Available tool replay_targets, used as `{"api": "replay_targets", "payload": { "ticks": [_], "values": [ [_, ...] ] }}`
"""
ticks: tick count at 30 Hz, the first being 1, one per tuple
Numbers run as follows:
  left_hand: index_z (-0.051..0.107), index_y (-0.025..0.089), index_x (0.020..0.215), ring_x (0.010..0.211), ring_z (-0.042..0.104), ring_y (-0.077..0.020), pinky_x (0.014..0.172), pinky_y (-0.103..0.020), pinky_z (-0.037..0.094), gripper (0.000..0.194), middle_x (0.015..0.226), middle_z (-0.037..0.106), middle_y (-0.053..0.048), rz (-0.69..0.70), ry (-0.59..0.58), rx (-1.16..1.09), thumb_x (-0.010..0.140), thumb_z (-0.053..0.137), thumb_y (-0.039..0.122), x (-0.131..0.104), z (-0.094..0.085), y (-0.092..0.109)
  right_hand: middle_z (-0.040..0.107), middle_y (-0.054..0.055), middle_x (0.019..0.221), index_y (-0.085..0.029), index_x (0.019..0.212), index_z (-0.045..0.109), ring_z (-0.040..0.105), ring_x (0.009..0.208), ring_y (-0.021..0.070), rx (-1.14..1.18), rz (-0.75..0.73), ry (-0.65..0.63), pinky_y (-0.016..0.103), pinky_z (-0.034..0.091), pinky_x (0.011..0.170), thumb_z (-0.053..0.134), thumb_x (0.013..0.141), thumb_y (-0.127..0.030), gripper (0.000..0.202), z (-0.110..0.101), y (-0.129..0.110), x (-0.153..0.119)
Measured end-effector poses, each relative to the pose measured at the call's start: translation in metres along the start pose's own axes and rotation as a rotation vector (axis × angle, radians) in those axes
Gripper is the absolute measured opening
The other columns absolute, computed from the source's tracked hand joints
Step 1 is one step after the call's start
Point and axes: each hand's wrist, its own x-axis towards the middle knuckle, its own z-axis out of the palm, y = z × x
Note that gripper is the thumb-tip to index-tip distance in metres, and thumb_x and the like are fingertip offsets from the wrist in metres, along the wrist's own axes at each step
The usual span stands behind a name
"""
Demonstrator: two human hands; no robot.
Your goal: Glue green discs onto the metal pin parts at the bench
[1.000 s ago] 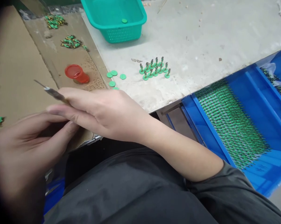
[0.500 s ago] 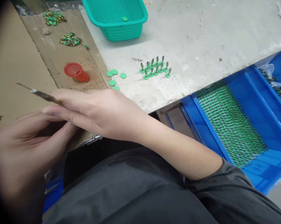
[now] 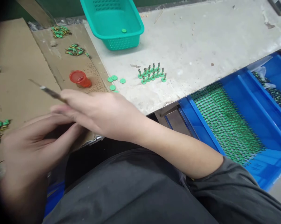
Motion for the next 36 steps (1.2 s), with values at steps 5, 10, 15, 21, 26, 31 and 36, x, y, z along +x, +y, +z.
{"api": "replay_targets", "payload": {
  "ticks": [5, 10, 15, 21, 26, 31, 36],
  "values": [
    [0.086, 0.029, 0.114, 0.093, 0.079, -0.0131, 0.089, -0.025, 0.059, 0.010, 0.107, 0.087, 0.002, -0.017, -0.070, 0.008, 0.107, 0.079, 0.027, 0.001, -0.004, 0.004, 0.077, 0.001, 0.097, -0.020, 0.115, 0.070, 0.074, 0.089, 0.0174, -0.030, 0.031, 0.025, 0.028, 0.050, 0.084, 0.051, 0.127, -0.041, 0.031, -0.010, 0.006, -0.012],
    [0.084, 0.029, 0.127, 0.075, 0.067, -0.0126, 0.073, -0.027, 0.052, 0.022, 0.092, 0.077, 0.002, 0.006, -0.120, 0.076, 0.105, 0.077, 0.031, 0.001, -0.003, 0.003, 0.075, 0.001, 0.097, -0.021, 0.101, 0.066, 0.074, 0.090, 0.0161, 0.040, 0.101, -0.007, 0.027, 0.051, 0.084, 0.055, 0.126, -0.038, 0.032, 0.000, 0.012, -0.016],
    [0.077, 0.024, 0.106, 0.081, 0.067, -0.0140, 0.074, -0.029, 0.046, 0.007, 0.090, 0.075, 0.001, 0.089, -0.133, 0.188, 0.108, 0.071, 0.027, 0.002, 0.001, 0.001, 0.069, -0.003, 0.093, -0.022, 0.096, 0.061, 0.072, 0.090, 0.0137, 0.075, 0.085, 0.049, 0.025, 0.051, 0.086, 0.052, 0.126, -0.034, 0.034, 0.015, 0.014, -0.013],
    [0.068, 0.023, 0.092, 0.071, 0.055, -0.0121, 0.066, -0.030, 0.036, 0.017, 0.081, 0.065, 0.004, 0.062, -0.166, 0.157, 0.108, 0.069, 0.027, 0.004, -0.001, 0.004, 0.073, -0.001, 0.105, -0.022, 0.111, 0.062, 0.074, 0.098, 0.0147, 0.100, 0.021, 0.008, 0.026, 0.050, 0.089, 0.050, 0.128, -0.041, 0.028, 0.018, 0.014, -0.011],
    [0.063, 0.023, 0.088, 0.070, 0.050, -0.0118, 0.065, -0.030, 0.034, 0.022, 0.079, 0.058, 0.005, 0.086, -0.168, 0.135, 0.109, 0.069, 0.026, 0.006, -0.001, 0.003, 0.075, -0.001, 0.106, -0.022, 0.112, 0.062, 0.074, 0.098, 0.0149, 0.094, 0.011, 0.009, 0.026, 0.050, 0.088, 0.051, 0.127, -0.043, 0.029, 0.018, 0.016, -0.010],
    [0.064, 0.024, 0.089, 0.071, 0.053, -0.0132, 0.066, -0.031, 0.035, 0.021, 0.079, 0.060, 0.004, 0.041, -0.190, 0.139, 0.109, 0.067, 0.029, 0.007, -0.001, 0.006, 0.076, 0.000, 0.108, -0.022, 0.110, 0.065, 0.076, 0.100, 0.0148, 0.101, -0.011, 0.006, 0.025, 0.052, 0.091, 0.043, 0.129, -0.045, 0.037, 0.018, 0.017, -0.009],
    [0.064, 0.024, 0.088, 0.072, 0.056, -0.0139, 0.068, -0.030, 0.038, 0.022, 0.076, 0.059, 0.004, -0.001, -0.202, 0.132, 0.108, 0.065, 0.032, 0.009, -0.001, 0.006, 0.078, 0.004, 0.108, -0.020, 0.111, 0.066, 0.075, 0.099, 0.0163, 0.148, -0.027, 0.008, 0.027, 0.054, 0.094, 0.036, 0.129, -0.050, 0.046, 0.020, 0.015, -0.003]
  ]
}}
